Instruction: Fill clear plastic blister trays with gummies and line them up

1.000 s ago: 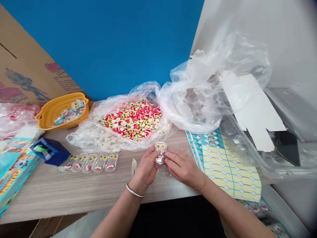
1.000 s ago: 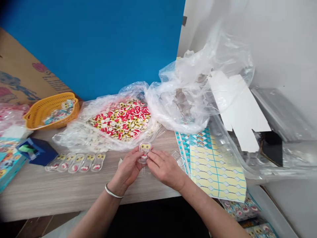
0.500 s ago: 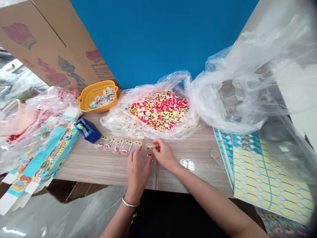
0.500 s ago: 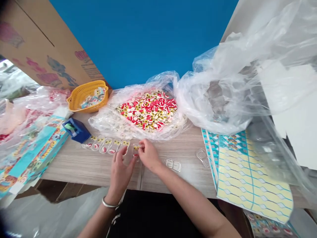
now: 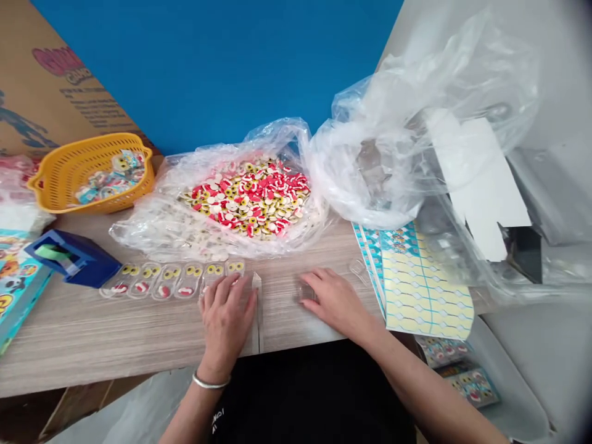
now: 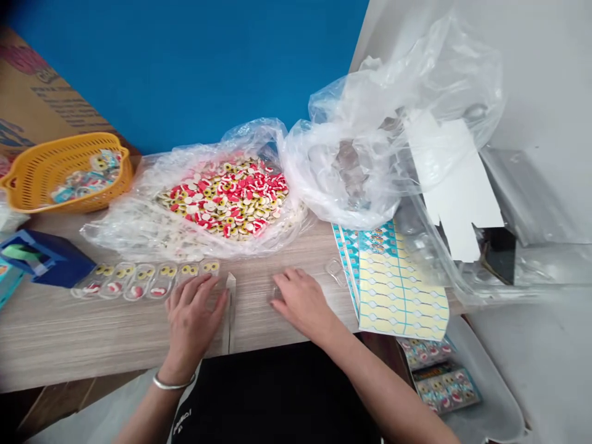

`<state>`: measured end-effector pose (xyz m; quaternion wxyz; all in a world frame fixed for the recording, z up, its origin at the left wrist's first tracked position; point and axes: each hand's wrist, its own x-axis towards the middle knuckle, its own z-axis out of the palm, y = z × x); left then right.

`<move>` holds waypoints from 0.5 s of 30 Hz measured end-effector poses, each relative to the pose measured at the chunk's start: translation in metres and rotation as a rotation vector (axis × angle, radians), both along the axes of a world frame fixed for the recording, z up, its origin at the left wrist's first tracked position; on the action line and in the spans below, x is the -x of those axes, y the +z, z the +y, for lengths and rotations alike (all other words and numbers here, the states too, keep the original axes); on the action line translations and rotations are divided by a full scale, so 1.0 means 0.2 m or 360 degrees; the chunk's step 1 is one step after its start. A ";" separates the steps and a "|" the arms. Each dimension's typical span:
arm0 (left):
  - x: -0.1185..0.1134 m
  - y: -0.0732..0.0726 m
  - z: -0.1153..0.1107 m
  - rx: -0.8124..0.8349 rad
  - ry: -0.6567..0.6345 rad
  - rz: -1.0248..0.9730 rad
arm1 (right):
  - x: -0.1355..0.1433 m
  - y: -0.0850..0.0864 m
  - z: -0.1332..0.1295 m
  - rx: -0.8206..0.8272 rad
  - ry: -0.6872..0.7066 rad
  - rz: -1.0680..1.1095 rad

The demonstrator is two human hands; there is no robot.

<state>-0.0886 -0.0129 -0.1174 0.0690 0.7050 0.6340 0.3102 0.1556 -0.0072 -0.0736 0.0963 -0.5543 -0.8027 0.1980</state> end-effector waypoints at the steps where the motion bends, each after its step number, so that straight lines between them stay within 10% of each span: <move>1: -0.04 0.01 -0.01 0.0037 -0.0044 -0.0163 | -0.06 -0.02 -0.04 -0.0025 0.0008 -0.0080; 5: -0.26 0.04 -0.03 0.0389 -0.0209 -0.0902 | -0.16 -0.13 -0.11 -0.0029 -0.0123 0.0072; 10: -0.46 0.06 -0.02 0.0918 -0.0052 -0.1937 | -0.12 -0.18 -0.06 0.0431 -0.0492 0.1093; 15: -0.48 0.13 0.04 0.1166 -0.0210 -0.2498 | -0.01 -0.11 0.04 0.0977 -0.0288 0.1855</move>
